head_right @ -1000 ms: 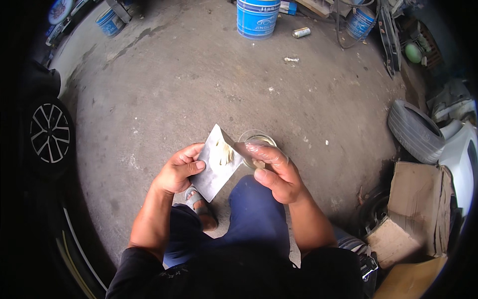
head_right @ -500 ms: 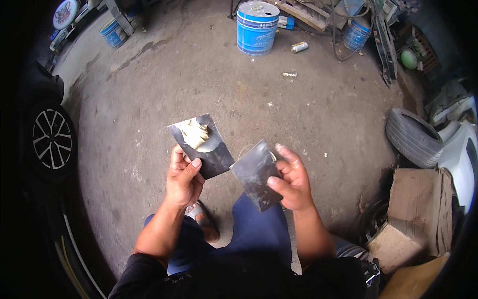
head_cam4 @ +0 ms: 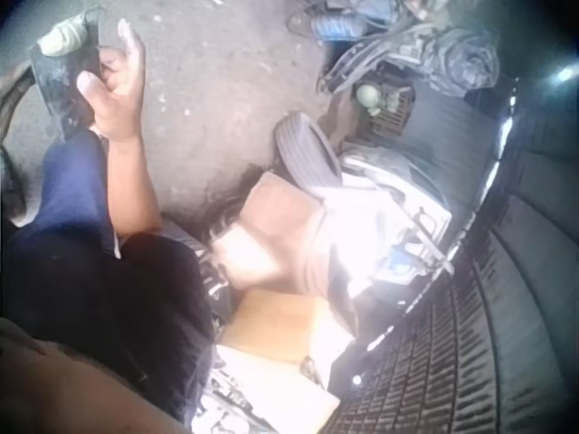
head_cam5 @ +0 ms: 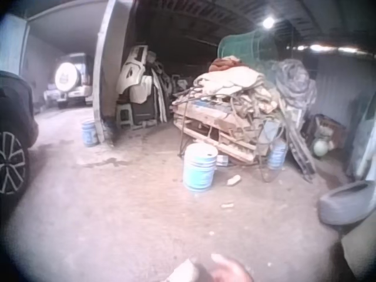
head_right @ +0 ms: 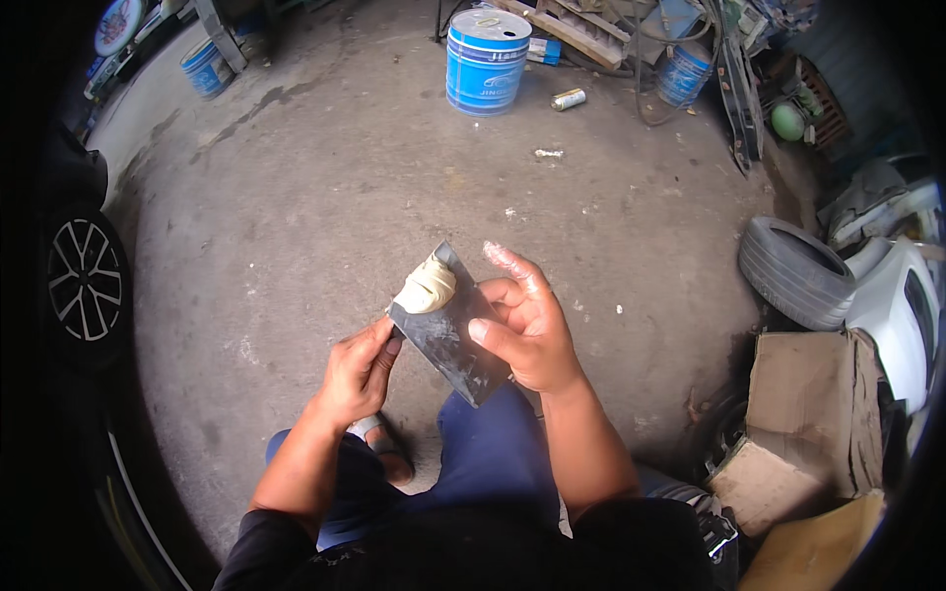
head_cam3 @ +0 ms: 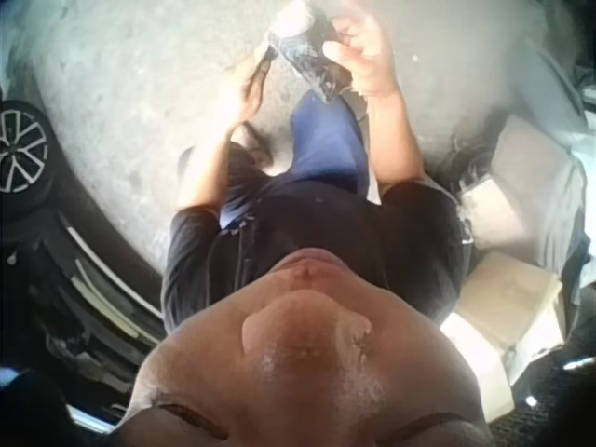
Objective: The person mixes a beige paste with a hardener and applies it to a damaged area on the rear quarter panel of a black car using two metal spreaders. The person spreads the filler over the sanded area near the fuel cap.
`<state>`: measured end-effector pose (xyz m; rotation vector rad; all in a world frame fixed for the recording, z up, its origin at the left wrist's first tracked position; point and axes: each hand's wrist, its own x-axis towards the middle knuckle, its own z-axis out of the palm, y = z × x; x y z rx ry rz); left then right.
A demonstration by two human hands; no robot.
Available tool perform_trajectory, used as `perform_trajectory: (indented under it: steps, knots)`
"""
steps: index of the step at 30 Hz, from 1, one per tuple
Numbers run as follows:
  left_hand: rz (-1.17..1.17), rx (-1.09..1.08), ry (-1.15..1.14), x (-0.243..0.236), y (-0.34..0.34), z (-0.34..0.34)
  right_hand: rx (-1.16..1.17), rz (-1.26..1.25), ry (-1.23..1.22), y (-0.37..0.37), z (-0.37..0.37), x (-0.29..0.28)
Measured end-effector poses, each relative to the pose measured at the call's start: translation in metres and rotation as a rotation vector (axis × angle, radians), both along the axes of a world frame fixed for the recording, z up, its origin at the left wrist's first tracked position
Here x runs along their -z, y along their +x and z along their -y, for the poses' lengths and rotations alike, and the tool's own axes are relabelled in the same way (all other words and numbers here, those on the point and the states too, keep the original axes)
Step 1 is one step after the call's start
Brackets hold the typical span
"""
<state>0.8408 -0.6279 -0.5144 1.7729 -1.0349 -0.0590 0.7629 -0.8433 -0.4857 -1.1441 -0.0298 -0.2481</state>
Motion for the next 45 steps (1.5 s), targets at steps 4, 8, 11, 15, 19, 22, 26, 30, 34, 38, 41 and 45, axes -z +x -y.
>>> perform_trajectory:
  steps: [4, 8, 11, 15, 19, 22, 26, 30, 34, 38, 41, 45]
  knots:
    - [-0.316, 0.009, 0.098, -0.001, 0.011, -0.008, 0.093, 0.181, -0.185, 0.002, 0.016, -0.028]
    - [-1.031, 0.15, -0.262, 0.004, 0.018, -0.014, 0.004, 0.451, -0.699, 0.0, 0.019, -0.041]
    - [-1.084, 0.256, -0.392, 0.008, 0.017, -0.015, -0.161, 0.489, -0.818, 0.003, 0.004, -0.042]
    - [-1.057, 0.249, -0.345, 0.013, 0.017, -0.016, -0.179, 0.444, -0.868, 0.006, 0.014, -0.027]
    - [-1.065, 0.187, -0.266, 0.013, 0.015, -0.014, -0.165, 0.417, -0.923, 0.006, 0.022, -0.02]
    - [-1.082, 0.194, -0.304, 0.014, 0.016, -0.016, -0.144, 0.362, -0.988, 0.007, 0.032, -0.008]
    - [-1.115, 0.209, -0.538, -0.009, 0.02, -0.01, -0.049, 0.132, -0.739, -0.007, 0.041, 0.02]
    - [-1.224, -0.01, -0.694, -0.015, 0.014, 0.003, 0.022, 0.146, 0.116, -0.013, 0.037, 0.03]
    - [-1.334, -0.057, -0.742, -0.016, 0.004, 0.011, -0.274, 0.032, 0.352, -0.021, -0.004, 0.036]
    - [-1.346, -0.048, -0.73, -0.014, -0.005, 0.014, -0.333, -0.064, 0.313, -0.008, -0.014, 0.054]
    - [-1.336, -0.025, -0.725, -0.016, -0.006, 0.012, -0.172, -0.114, 0.288, 0.007, 0.0, 0.052]
    - [-1.232, -0.057, -0.737, -0.008, -0.005, 0.006, 0.02, -0.105, 0.345, 0.01, 0.021, 0.044]
